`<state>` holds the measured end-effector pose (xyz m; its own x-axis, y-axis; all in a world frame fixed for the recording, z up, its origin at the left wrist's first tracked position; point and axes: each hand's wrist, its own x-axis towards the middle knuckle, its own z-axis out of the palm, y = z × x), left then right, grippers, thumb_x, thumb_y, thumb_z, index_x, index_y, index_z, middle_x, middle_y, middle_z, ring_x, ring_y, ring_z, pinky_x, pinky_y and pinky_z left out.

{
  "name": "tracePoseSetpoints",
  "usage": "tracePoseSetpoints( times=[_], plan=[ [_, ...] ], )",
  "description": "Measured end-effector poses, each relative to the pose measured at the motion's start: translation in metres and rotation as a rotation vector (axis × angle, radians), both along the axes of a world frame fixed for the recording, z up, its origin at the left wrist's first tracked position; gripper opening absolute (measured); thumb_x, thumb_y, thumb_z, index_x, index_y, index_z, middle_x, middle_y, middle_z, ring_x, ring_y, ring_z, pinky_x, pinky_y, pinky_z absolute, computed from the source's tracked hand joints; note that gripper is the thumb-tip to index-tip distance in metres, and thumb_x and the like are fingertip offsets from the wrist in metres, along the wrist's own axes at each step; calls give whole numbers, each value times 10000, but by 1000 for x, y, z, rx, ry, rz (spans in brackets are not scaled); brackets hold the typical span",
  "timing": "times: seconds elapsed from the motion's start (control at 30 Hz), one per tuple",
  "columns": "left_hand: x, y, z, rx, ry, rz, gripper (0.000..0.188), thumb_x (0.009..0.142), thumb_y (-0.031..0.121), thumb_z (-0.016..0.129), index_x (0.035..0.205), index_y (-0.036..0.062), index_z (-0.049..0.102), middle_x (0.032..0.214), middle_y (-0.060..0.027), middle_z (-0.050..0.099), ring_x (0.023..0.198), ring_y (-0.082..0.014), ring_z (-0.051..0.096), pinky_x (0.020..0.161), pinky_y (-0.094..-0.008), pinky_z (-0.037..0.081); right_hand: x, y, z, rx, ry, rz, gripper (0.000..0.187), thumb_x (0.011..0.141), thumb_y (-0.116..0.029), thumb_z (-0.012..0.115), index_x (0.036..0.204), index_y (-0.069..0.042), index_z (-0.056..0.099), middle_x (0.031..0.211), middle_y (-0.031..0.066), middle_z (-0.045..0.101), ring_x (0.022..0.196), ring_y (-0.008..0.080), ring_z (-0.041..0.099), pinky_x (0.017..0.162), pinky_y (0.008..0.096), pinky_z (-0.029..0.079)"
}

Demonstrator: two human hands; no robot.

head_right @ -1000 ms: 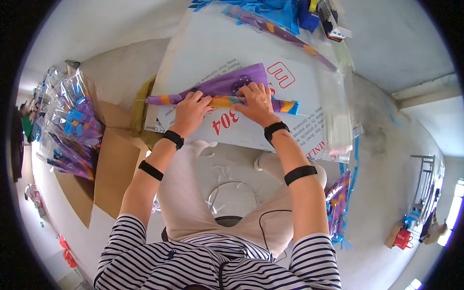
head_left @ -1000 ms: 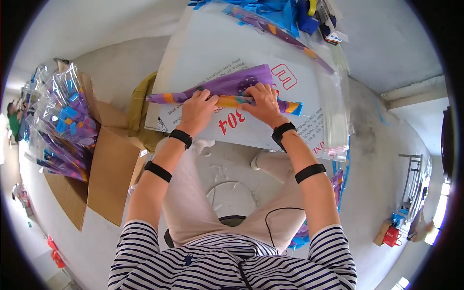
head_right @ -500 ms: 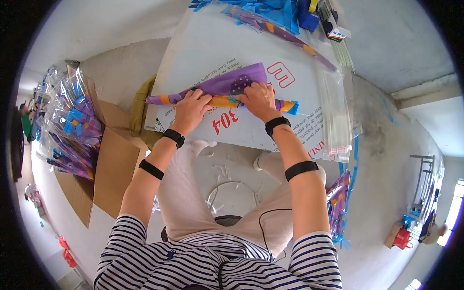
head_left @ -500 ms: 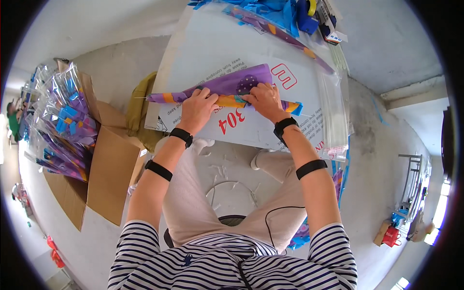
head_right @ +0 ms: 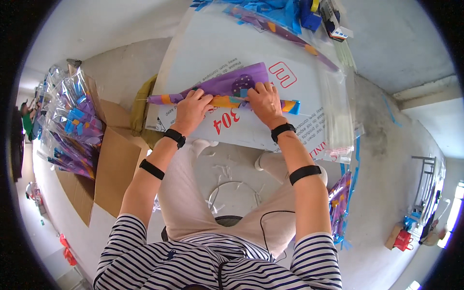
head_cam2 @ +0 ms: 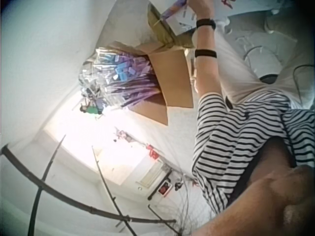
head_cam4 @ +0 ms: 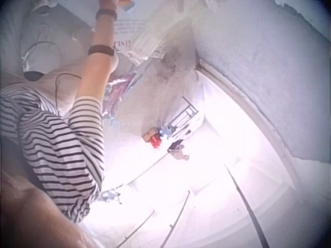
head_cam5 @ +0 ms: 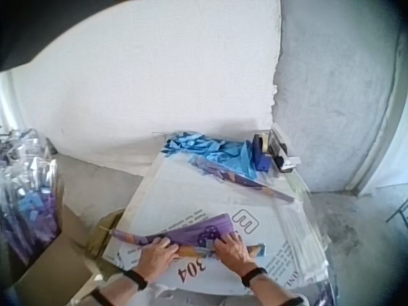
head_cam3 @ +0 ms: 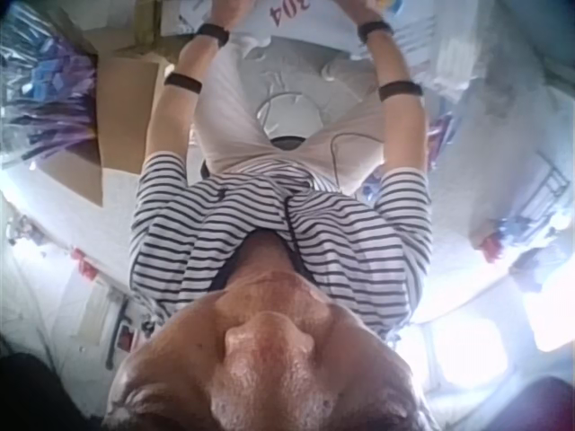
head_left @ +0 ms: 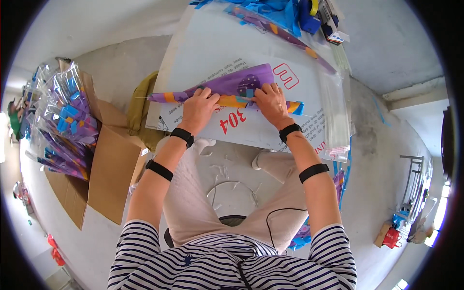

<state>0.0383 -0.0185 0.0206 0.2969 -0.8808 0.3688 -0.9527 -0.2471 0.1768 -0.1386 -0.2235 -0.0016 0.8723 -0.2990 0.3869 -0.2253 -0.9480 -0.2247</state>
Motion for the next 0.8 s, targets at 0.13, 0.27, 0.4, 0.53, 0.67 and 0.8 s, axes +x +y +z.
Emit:
tracePoseSetpoints(
  times=[0.13,0.27,0.4,0.53,0.67,0.8],
  plan=[
    [-1,-1,2,72,44,22,236,804,204,763,1019,149,685,929,-21,560,933,-237,612,716,-371,559,-9,-3,4,105,-52,80,208,798,-249,765,841,-106,621,908,57,537,957,271,551,797,413,447],
    [2,2,2,59,39,23,238,803,203,763,1022,149,688,933,-21,565,935,-239,612,718,-374,559,-20,2,26,54,-51,138,210,794,-247,765,905,-110,652,932,58,538,981,273,545,832,421,437],
    [2,1,2,55,50,18,248,796,206,769,1022,146,687,943,-26,569,939,-244,613,723,-381,558,-34,3,26,-123,30,140,247,803,-208,731,1011,-95,661,950,57,549,995,261,548,877,423,443],
    [1,-2,3,62,67,-7,281,780,219,786,1027,130,685,945,-33,567,946,-250,610,732,-384,551,-48,0,8,-297,35,188,252,789,-129,674,1032,-73,643,935,49,561,959,240,571,801,377,499],
    [8,0,4,28,33,-38,259,748,225,814,934,129,663,926,-26,554,912,-232,611,697,-376,537,-44,7,10,-292,52,133,240,780,-94,644,1020,-74,636,924,47,566,935,228,583,739,351,516],
    [17,-3,1,58,10,-61,207,804,186,771,985,136,684,963,-21,581,964,-245,608,774,-414,474,-42,1,10,-101,56,37,246,786,-74,655,1031,-80,662,973,64,593,989,266,593,770,413,518]
  ],
)
